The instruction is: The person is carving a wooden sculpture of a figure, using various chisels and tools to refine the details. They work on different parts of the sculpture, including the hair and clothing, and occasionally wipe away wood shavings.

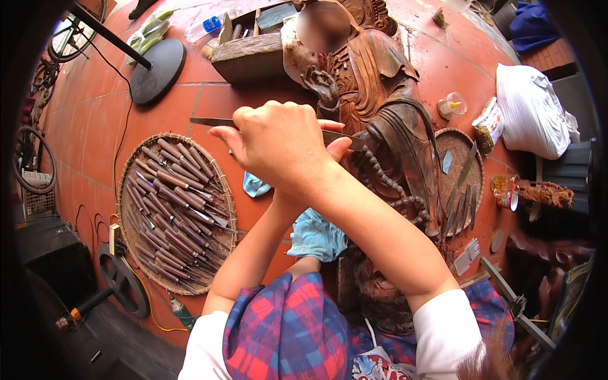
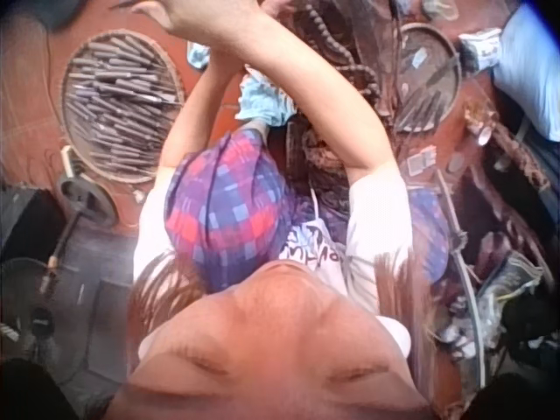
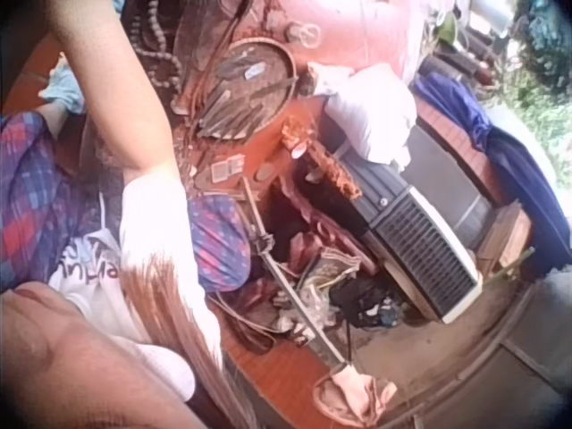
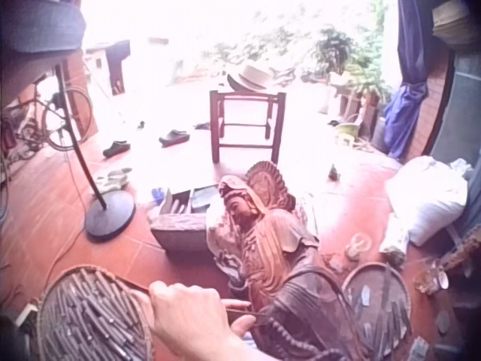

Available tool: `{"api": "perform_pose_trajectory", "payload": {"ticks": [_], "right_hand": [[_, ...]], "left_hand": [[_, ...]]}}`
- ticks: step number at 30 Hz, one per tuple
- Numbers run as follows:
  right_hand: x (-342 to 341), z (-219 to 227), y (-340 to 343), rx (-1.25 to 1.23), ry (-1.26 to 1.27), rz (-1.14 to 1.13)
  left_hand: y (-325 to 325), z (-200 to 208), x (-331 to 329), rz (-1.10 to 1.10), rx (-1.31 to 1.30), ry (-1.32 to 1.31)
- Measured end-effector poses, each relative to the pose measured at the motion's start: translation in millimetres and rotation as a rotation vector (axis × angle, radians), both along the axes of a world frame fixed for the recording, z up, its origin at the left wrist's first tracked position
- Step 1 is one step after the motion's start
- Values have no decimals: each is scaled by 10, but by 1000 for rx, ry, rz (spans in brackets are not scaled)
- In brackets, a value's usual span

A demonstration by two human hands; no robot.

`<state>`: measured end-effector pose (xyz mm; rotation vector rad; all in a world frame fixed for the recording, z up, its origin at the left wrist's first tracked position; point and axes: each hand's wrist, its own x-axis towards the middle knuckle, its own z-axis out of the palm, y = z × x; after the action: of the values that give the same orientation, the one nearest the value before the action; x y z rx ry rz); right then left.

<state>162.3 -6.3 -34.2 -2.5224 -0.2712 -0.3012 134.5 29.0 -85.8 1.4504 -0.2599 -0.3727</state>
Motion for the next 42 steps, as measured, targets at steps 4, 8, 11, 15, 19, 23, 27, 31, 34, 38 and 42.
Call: {"api": "perform_pose_trajectory", "payload": {"ticks": [4, 8, 11, 15, 19, 23, 27, 31, 34, 38, 42], "right_hand": [[-118, -43, -52, 62, -23, 177], [-518, 294, -163, 56, 18, 495], [-780, 317, -345, 238, -32, 582], [-916, 265, -572, 368, -98, 648], [-820, 181, -779, 413, -103, 684], [-871, 111, -821, 495, -63, 702], [-946, 158, -863, 575, -24, 733], [-862, 172, -926, 564, -63, 741], [-980, 77, -875, 618, -25, 750], [-936, 222, -954, 665, -27, 738], [-934, 66, -915, 589, -81, 726]], "left_hand": [[43, -25, -79, 99, 395, -359], [88, 528, -262, 158, 155, -290], [45, 421, -320, 229, 4, -457], [2, 247, -304, 187, 43, -653], [-95, 233, -179, 187, 180, -732], [-96, 201, -211, 203, 351, -841], [-56, 236, -314, 205, 425, -872], [-147, 340, -198, 226, 482, -889], [-60, 185, -382, 230, 499, -841], [-140, 312, -285, 209, 480, -956], [-163, 188, -300, 250, 464, -909]]}}
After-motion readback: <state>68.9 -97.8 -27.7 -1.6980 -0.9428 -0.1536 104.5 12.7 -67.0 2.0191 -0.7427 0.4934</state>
